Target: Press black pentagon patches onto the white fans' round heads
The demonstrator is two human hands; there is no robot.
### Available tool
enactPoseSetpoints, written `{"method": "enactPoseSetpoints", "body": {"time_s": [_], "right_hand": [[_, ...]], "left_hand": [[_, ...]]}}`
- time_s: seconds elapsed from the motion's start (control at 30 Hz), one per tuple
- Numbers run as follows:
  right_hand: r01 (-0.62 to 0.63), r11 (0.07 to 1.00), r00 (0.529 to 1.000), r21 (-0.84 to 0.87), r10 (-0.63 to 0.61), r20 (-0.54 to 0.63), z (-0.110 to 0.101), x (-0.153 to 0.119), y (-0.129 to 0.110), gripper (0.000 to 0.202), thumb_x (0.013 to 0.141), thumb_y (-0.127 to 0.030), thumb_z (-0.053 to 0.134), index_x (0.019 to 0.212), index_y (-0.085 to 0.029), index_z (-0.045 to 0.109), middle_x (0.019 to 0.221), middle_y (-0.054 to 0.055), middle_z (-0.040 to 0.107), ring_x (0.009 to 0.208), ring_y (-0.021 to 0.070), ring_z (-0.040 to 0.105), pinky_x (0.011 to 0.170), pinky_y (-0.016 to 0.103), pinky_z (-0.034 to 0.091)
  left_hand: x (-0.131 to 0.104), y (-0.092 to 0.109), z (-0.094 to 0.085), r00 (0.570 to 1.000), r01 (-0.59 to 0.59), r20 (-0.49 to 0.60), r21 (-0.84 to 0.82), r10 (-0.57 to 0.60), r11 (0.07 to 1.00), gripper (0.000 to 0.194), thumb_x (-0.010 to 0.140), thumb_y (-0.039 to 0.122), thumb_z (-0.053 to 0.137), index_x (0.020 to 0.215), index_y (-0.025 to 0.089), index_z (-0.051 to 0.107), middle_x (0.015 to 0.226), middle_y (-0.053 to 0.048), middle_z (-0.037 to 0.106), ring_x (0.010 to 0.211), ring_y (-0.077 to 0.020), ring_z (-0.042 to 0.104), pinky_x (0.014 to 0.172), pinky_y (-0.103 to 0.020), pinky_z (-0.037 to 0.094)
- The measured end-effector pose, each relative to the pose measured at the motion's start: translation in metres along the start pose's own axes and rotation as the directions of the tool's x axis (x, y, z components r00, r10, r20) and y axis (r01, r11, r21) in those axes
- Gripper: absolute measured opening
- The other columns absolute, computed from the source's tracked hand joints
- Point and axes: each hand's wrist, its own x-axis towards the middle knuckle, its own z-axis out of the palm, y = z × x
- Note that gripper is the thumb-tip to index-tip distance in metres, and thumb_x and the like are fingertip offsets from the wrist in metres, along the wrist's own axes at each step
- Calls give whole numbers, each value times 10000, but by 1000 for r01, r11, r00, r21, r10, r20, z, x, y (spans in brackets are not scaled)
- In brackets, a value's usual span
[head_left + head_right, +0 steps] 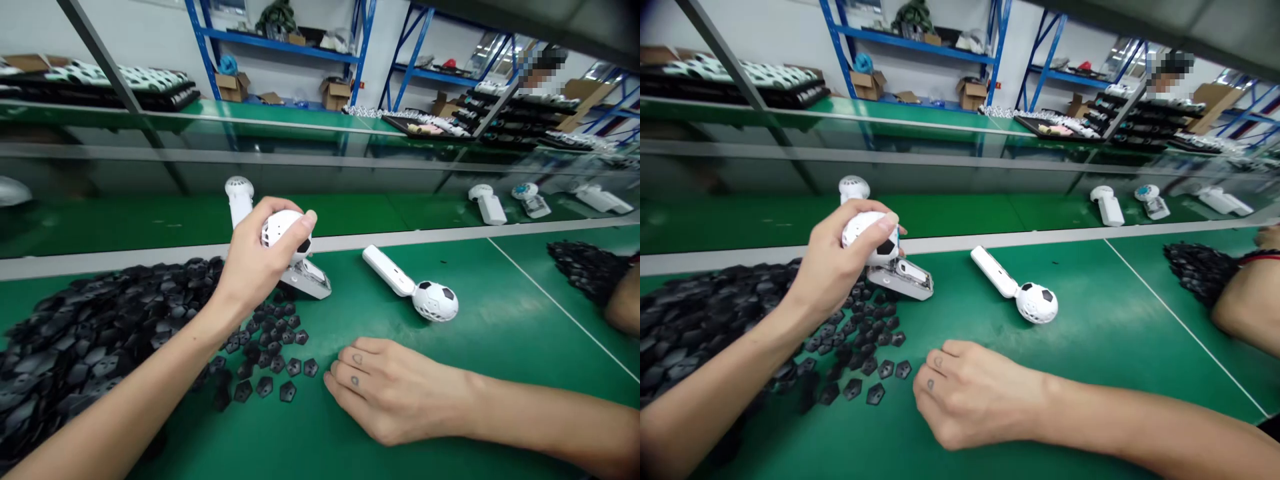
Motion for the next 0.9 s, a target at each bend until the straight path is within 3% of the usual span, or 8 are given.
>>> {"method": "enactPoseSetpoints", "body": {"time_s": [0.13,0.27,0.33,0.43,0.53,0.6,0.73,0.9], "right_hand": [[-55,998,998,-18,55,37,4,16,6,213,967,-40,589,807,-134,692,714,46,648,636,200,596,529,349,430],[-194,909,968,369,237,-76,-18,35,32,156,1052,-127,620,999,-140,766,916,61,797,804,171,729,718,292,579],[-256,711,852,655,486,-195,-36,44,48,107,1033,-193,698,1034,-178,804,981,45,834,856,156,770,788,261,603],[-211,313,637,926,763,-113,-55,56,67,59,909,-252,846,905,-198,823,859,10,836,758,160,784,698,243,608],[-131,85,583,988,812,8,-54,63,75,191,792,-308,938,812,-181,796,766,5,815,687,165,771,656,252,604],[-136,93,580,986,814,3,-48,65,77,200,791,-310,937,792,-177,787,782,13,818,707,165,766,670,261,594],[-240,390,605,889,776,-178,-35,66,79,108,852,-200,884,792,-193,795,837,-1,811,788,143,727,693,251,514],[-250,629,667,736,663,-340,-30,67,80,148,881,-143,862,797,-187,748,829,-12,771,788,138,672,738,269,485]], "left_hand": [[7,-5,-7,984,181,37,-171,-177,968,345,791,499,824,900,195,705,780,-33,682,652,-198,679,553,-261,511],[7,-7,-8,927,349,29,-433,-374,831,375,717,472,844,897,180,690,801,-27,691,620,-191,677,574,-275,565],[5,-4,-7,907,380,45,-517,-420,767,382,705,458,850,910,181,684,795,-27,696,608,-190,671,560,-276,575],[2,3,-4,920,345,50,-577,-390,740,333,710,417,845,865,170,684,766,-26,696,587,-167,654,518,-235,551],[-1,9,-2,907,364,63,-617,-417,698,294,728,392,840,809,161,677,731,-26,691,564,-151,642,499,-213,538],[-3,11,0,868,424,83,-637,-489,644,290,744,395,838,798,160,678,714,-31,689,545,-159,635,475,-226,534],[-7,16,4,803,508,139,-668,-580,544,314,745,404,881,793,157,693,679,-15,660,511,-147,608,422,-220,498],[-12,19,10,821,493,129,-654,-557,575,442,643,460,974,779,173,666,683,12,610,510,-123,555,412,-215,479]]}}
